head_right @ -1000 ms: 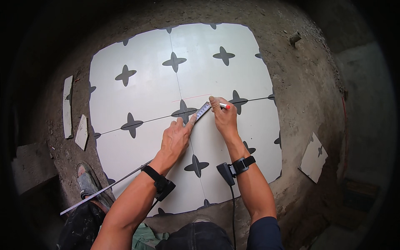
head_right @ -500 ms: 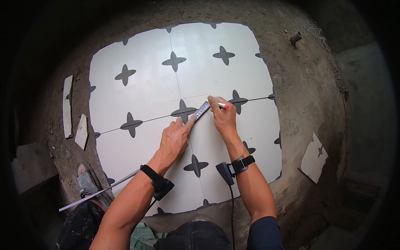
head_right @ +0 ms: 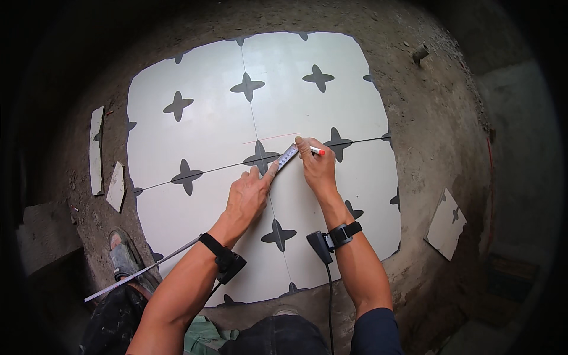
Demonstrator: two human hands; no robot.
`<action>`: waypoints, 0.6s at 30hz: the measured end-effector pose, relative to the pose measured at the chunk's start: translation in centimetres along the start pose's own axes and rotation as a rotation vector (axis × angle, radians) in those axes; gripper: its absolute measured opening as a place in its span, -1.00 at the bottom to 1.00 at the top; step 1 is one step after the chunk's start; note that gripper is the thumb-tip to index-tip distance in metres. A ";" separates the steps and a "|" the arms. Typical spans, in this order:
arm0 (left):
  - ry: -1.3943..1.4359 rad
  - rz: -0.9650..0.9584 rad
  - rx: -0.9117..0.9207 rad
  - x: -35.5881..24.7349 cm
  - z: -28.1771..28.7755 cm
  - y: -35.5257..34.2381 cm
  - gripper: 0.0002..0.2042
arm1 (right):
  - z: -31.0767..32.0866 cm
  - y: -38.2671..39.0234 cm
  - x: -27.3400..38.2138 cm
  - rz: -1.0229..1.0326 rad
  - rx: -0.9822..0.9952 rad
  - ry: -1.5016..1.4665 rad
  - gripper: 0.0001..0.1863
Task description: Use a measuring tape and a marker to measure and mark a circle on a set of tiles on the floor.
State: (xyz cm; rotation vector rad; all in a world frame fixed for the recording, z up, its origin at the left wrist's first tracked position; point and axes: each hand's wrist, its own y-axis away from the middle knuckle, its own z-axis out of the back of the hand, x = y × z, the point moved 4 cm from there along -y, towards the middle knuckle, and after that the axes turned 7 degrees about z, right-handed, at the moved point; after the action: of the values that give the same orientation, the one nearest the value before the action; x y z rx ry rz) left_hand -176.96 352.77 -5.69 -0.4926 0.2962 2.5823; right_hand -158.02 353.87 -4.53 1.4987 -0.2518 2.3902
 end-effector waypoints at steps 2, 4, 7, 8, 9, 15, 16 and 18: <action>0.003 0.002 0.007 0.0 0.0 0.0 -0.45 | 0.0 0.0 0.0 -0.009 0.002 -0.008 -0.36; 0.013 0.002 0.014 0.0 0.0 0.0 -0.47 | 0.0 0.0 0.1 -0.010 0.000 -0.009 -0.35; 0.024 0.008 0.023 0.1 -0.2 -0.1 -0.49 | 0.1 0.0 0.2 -0.005 -0.001 -0.001 -0.35; 0.024 0.008 0.023 0.1 -0.1 -0.1 -0.49 | 0.1 0.0 0.3 -0.005 -0.001 -0.001 -0.35; 0.028 0.007 0.023 0.1 -0.1 -0.1 -0.49 | 0.0 -0.1 0.3 0.003 0.000 -0.009 -0.35; 0.015 0.017 0.020 -0.1 -0.1 -0.2 -0.41 | -0.1 -0.2 0.2 0.013 -0.013 0.008 -0.34; 0.006 0.025 0.036 -0.1 -0.3 -0.2 -0.34 | -0.1 -0.2 0.2 -0.010 -0.016 0.005 -0.33; 0.004 0.032 0.036 -0.3 -0.5 -0.1 -0.33 | 0.0 -0.3 0.4 -0.006 -0.006 0.009 -0.33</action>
State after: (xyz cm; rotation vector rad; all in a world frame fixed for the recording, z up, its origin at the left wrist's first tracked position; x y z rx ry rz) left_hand -176.54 352.63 -6.01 -0.4842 0.3541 2.6025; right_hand -158.10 354.20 -4.23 1.4829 -0.2516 2.3888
